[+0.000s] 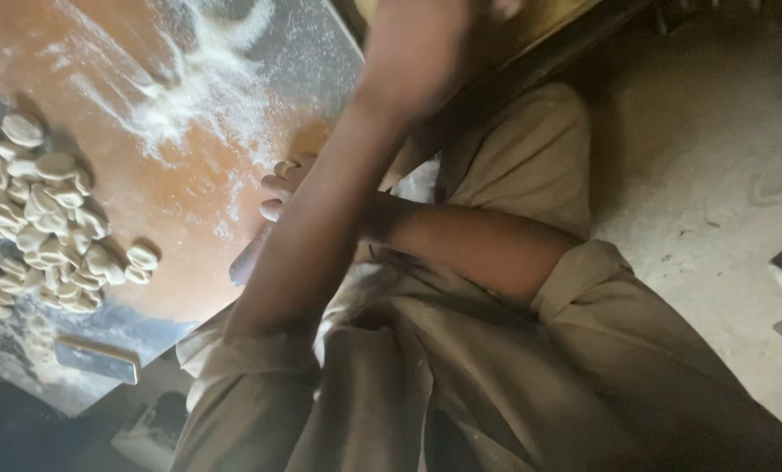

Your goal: The person sits on the floor at a low bakery table, dips small dough balls in flour, and flattens and rounds them into discs using a rolling pin, placing the flattened discs into a tray beside the table.

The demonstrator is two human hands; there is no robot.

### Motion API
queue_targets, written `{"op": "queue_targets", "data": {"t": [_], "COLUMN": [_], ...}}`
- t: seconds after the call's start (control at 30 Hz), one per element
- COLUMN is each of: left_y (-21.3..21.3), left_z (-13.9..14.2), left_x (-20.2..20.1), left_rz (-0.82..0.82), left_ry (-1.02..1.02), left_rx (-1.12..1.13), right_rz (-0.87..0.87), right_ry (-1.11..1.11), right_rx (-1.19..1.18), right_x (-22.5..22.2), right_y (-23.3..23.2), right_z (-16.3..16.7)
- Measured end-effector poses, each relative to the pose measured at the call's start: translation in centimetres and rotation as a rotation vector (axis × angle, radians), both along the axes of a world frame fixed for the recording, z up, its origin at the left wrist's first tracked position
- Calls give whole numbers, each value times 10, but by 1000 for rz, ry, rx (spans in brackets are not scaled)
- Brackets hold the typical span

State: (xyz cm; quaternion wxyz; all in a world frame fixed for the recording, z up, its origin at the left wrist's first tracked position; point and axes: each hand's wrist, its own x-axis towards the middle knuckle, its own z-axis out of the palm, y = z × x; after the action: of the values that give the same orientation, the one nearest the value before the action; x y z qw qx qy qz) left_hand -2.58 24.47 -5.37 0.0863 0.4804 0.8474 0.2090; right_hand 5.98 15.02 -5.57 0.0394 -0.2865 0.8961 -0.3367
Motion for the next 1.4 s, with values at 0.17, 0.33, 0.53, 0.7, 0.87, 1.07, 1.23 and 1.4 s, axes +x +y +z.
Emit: {"op": "queue_targets", "data": {"t": [0.17, 0.33, 0.53, 0.7, 0.87, 1.07, 1.23, 1.4], "left_y": [-144, -225, -214, -164, -111, -146, -215, -213], "left_z": [60, 41, 1, -38, -37, -12, 11, 23], "left_x": [61, 129, 121, 20, -56, -74, -66, -5], "left_rz": [196, 335, 128, 194, 425, 731, 842, 564], "left_ry": [102, 61, 145, 384, 162, 64, 129, 176], "left_rx": [302, 190, -112, -83, -476, -537, -536, -394], "right_rz": [-180, -477, -605, -581, -514, -528, -510, -481], "right_ry": [59, 263, 444, 346, 243, 95, 63, 113], "right_rx": [-91, -379, -482, -566, -447, -420, -397, -437], "right_x": [-4, -25, -35, -8, -3, -14, -14, -15], "right_y": [4, 28, 59, 58, 62, 62, 66, 65], "right_z": [-22, -39, -15, 13, 41, 70, 74, 58]}}
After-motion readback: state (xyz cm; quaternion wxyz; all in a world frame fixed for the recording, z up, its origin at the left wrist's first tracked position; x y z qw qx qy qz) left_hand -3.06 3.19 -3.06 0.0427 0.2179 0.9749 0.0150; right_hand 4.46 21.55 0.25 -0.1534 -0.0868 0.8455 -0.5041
